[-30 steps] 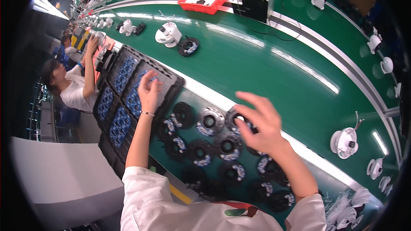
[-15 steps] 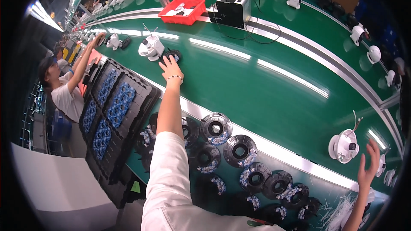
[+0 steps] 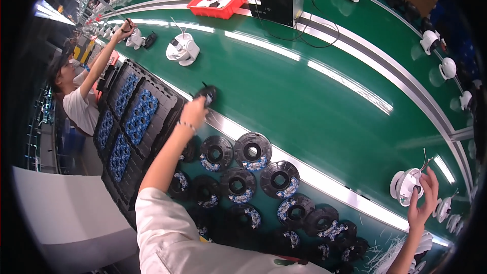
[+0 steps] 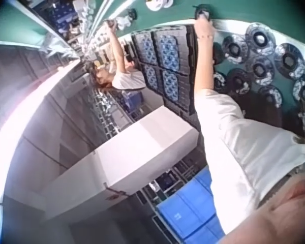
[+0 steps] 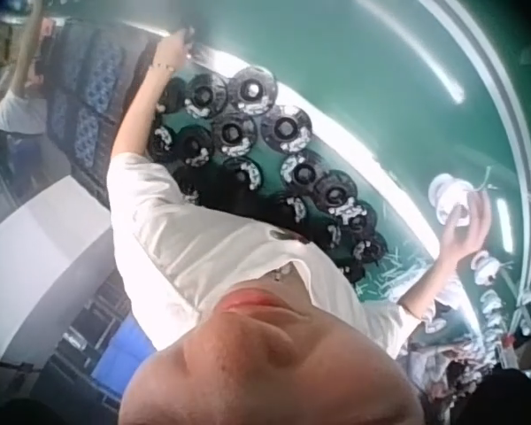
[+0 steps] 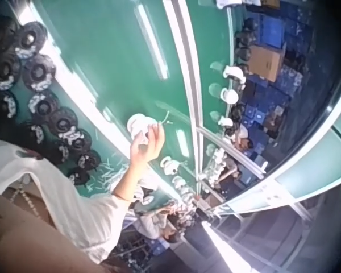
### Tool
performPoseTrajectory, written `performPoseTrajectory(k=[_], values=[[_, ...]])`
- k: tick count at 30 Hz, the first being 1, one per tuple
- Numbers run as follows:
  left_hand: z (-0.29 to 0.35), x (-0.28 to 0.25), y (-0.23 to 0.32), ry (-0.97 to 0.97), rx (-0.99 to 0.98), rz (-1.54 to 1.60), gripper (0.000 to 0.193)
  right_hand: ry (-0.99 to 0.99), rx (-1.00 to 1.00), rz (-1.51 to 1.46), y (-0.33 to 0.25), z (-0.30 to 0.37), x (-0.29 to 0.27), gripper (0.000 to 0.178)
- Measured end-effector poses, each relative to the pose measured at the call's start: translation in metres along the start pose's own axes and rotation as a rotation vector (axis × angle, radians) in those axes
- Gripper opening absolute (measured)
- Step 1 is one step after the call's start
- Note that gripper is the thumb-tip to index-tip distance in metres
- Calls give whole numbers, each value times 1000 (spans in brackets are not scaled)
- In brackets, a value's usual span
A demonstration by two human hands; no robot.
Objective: Assembling circular LED light fixtures by fitting circuit boards and internal components into plastic housings on a production line.
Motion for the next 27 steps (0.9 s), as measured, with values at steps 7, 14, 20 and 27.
performPoseTrajectory(k=[7,14,20,27], values=[[31,-25,36,-98,348,184,18,-22,-133,-83,-25,-32,3,25],[-115,27,-79,-14,-900,1794,65,47,11,-38,-9,-16,-15,21],[-179,45,-66,449,-718,2174,39,54,82,-8,7,-5,4,22],[-167,18,-75,192,-670,1933,39,48,120,-73,9,-37,44,21]])
Point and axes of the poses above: each hand's wrist, its own z-axis away from the middle knuckle, its own x-axis out of the palm, y = z × x, the point moved 4 cm from there along -z, towards the middle knuckle, and after that the axes turned 9 degrees about -z, right-handed, at the moved point
